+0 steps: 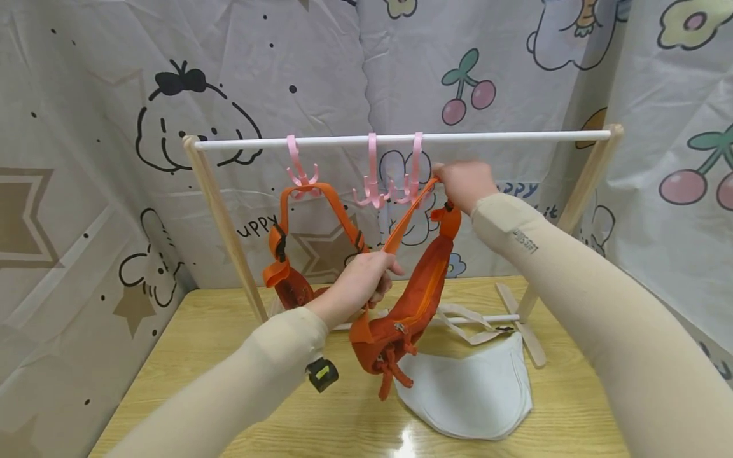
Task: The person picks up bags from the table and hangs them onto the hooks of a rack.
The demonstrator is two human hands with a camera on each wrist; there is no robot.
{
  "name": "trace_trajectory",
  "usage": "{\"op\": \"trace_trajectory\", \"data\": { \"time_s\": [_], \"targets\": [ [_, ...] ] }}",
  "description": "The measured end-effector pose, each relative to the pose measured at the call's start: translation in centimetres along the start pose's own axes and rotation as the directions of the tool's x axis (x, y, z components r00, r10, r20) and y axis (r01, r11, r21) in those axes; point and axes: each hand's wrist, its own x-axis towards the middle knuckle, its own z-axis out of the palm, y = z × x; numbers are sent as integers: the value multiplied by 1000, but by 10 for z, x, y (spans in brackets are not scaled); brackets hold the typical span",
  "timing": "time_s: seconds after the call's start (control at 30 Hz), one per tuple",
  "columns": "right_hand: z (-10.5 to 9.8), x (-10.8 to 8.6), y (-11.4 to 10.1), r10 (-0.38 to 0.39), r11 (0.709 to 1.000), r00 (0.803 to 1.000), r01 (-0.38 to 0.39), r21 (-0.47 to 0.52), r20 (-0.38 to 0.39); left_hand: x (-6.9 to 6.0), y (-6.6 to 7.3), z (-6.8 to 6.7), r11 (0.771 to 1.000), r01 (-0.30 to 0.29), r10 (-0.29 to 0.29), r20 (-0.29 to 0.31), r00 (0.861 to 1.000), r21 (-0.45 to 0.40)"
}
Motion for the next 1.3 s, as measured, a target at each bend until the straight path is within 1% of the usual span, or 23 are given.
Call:
{"op": "trace_trajectory", "data": {
  "time_s": [0.13, 0.23, 0.33, 0.5, 0.67, 0.73, 0.83, 0.97, 1.07, 1.17, 1.23, 1.3],
  "targets": [
    [0, -6, 11, -36, 997, 999, 36, -75, 4, 2, 0, 7, 1000, -16, 16, 20, 1000, 10],
    [1, -11, 20, -34, 995, 999, 35, -91, 7, 3, -1, 12, 1000, -22, 22, 38, 999, 6],
    [2, -15, 30, -39, 993, 999, 37, -109, -10, 6, -2, 18, 999, -28, 28, 41, 999, 20],
    [3, -23, 44, -30, 996, 999, 27, -89, -24, 12, -3, 30, 999, -37, 36, 39, 999, 37],
    [5, -34, 55, 12, 997, 1000, -12, -78, -9, 17, -7, 42, 997, -75, 73, 39, 997, 30],
    [6, -37, 62, 33, 996, 999, -32, -81, 12, 20, -9, 46, 996, -88, 87, 39, 995, 21],
    [10, -42, 74, 71, 995, 997, -70, -71, 17, 23, -13, 55, 992, -118, 116, 41, 992, 53],
    [16, -51, 90, 110, 993, 994, -110, -48, -6, 25, -22, 66, 980, -156, 149, 67, 987, 121],
    [20, -57, 98, 142, 989, 989, -143, -40, -33, 25, -28, 72, 978, -138, 127, 80, 989, 155],
    [22, -62, 102, 177, 984, 983, -178, -21, -59, 25, -34, 77, 978, -126, 113, 82, 990, 167],
    [24, -65, 104, 203, 979, 976, -203, 9, -84, 24, -39, 79, 973, -137, 122, 88, 989, 184],
    [27, -69, 105, 229, 973, 970, -225, 49, -87, 22, -44, 82, 967, -148, 131, 93, 987, 206]
  ]
}}
